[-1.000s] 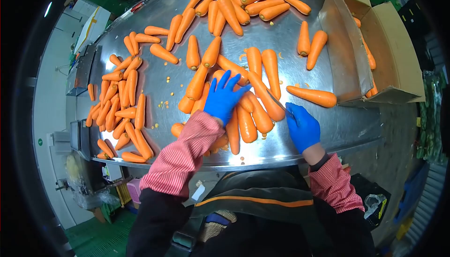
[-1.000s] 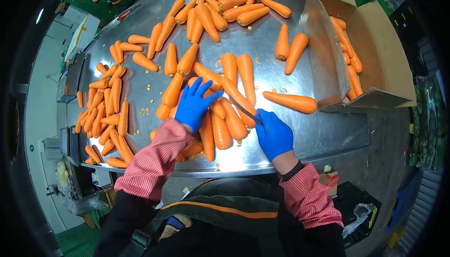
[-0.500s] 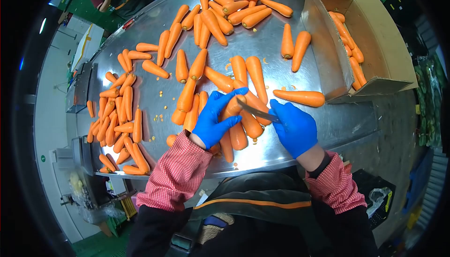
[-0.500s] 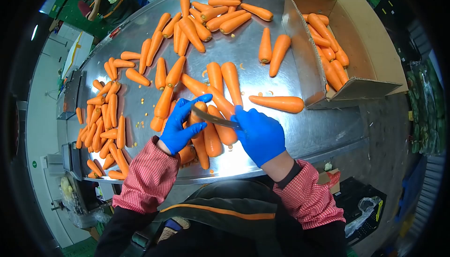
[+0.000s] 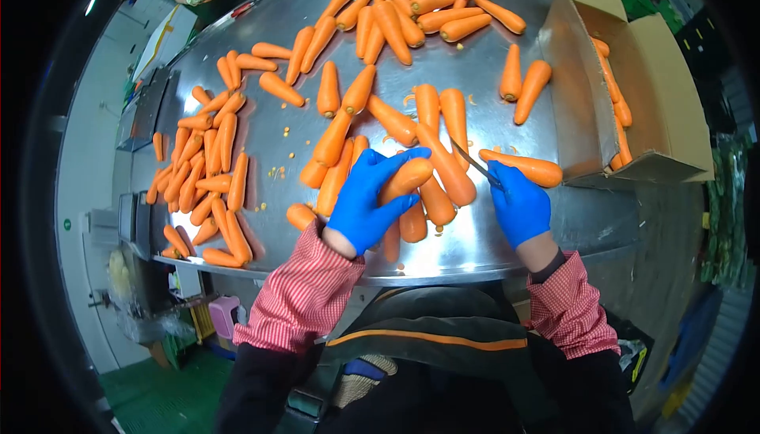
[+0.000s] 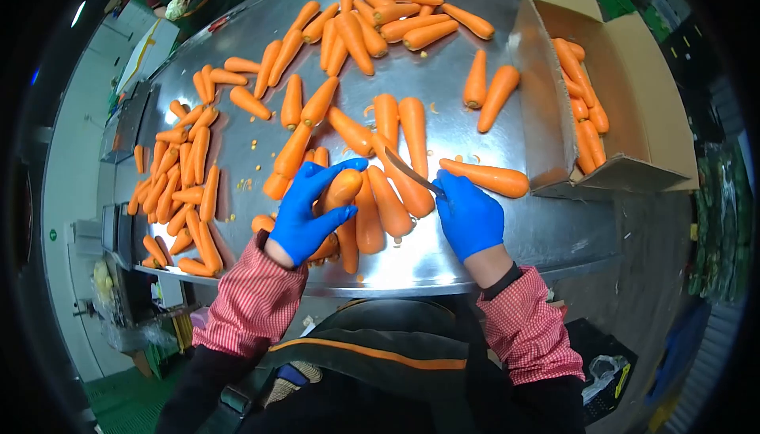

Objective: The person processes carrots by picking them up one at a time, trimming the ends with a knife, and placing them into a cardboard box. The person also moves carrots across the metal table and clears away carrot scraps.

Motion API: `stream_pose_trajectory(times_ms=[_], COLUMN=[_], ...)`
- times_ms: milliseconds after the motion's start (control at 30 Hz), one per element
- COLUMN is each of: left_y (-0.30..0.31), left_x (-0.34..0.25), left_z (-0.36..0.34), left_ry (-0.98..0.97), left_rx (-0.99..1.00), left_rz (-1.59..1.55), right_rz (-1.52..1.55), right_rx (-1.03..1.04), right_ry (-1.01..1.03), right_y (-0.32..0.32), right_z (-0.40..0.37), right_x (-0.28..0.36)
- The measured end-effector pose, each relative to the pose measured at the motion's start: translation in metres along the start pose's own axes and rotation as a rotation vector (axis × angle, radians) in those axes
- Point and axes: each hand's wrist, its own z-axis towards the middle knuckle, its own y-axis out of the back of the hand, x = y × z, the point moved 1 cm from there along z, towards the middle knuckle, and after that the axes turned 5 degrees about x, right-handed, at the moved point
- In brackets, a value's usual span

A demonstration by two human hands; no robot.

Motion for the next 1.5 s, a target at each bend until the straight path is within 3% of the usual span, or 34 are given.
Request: stream_pose_trajectory(times_ms=[167,267,400,433,467,500,567,600,633,733,867,900,967,1133,1167,1200,1233,1267,1300,1333,1400,1433,1500], left_y=[-0.013,-0.012,-0.014,-0.013,-0.013,-0.012,-0.021,-0.028,-0.036,-0.025,-0.025,-0.022,-0.016,-0.01,-0.054,-0.072,-0.093,-0.048,0.0,0.001,0.003,0.048,0.017], left_x=[0.019,0.012,0.018,0.016,0.014,0.012,0.022,0.035,0.049,0.065,0.097,0.098,0.101,0.115,0.183,0.214,0.251,0.191,0.127,0.13,0.139,0.079,0.132], left_z=[-0.001,0.0,-0.005,-0.01,-0.015,-0.018,-0.024,-0.026,-0.026,-0.042,-0.076,-0.084,-0.099,-0.115,-0.092,-0.084,-0.083,-0.1,-0.122,-0.124,-0.129,-0.136,-0.132], left_ry=[0.031,0.038,-0.054,0.009,0.074,0.141,0.108,0.073,0.115,0.149,0.208,0.047,-0.04,0.032,-0.732,-1.318,-1.196,-0.566,0.301,0.316,0.36,0.476,0.155], left_rx=[-0.016,0.02,-0.045,-0.02,-0.001,0.01,-0.174,-0.305,-0.436,-0.703,-0.83,-0.8,-0.794,-0.962,-0.606,-0.072,0.043,-0.624,-1.018,-0.993,-0.96,-0.824,-0.901], left_rz=[0.004,-0.007,-0.038,-0.142,-0.246,-0.347,-0.33,-0.325,-0.625,-1.277,-2.022,-2.1,-2.194,-2.28,-2.33,-2.15,-2.302,-2.406,-2.195,-2.027,-1.687,-1.709,-1.886], right_rz=[-0.138,-0.226,-0.028,0.355,0.286,0.262,0.339,0.419,0.435,0.538,0.578,0.581,0.604,0.679,0.623,0.567,0.512,0.494,0.465,0.426,0.205,0.101,-0.043], right_rx=[-0.014,0.052,-0.019,0.175,0.262,0.17,0.32,0.384,0.311,0.437,0.49,0.527,0.59,0.66,0.683,0.696,0.691,0.689,0.666,0.629,0.449,0.402,0.356], right_ry=[0.241,0.256,0.344,-0.16,-0.175,-0.062,-0.31,-0.477,-0.382,-0.476,-0.257,-0.218,-0.099,0.077,0.105,0.128,0.146,0.204,0.249,0.282,0.535,0.574,0.597], right_y=[0.016,0.015,-0.016,-0.025,-0.036,-0.051,-0.051,-0.032,-0.044,-0.045,-0.055,-0.056,-0.061,-0.083,-0.086,-0.088,-0.09,-0.093,-0.097,-0.095,-0.084,-0.079,-0.078], right_z=[0.008,0.013,0.009,0.009,0.011,-0.001,-0.009,-0.001,-0.005,0.008,0.024,0.027,0.032,0.038,0.038,0.039,0.039,0.038,0.04,0.044,0.051,0.055,0.061], right_x=[0.041,0.049,0.007,0.005,-0.018,-0.049,-0.059,-0.013,-0.017,0.014,0.061,0.074,0.098,0.116,0.115,0.113,0.11,0.109,0.112,0.113,0.142,0.156,0.171])
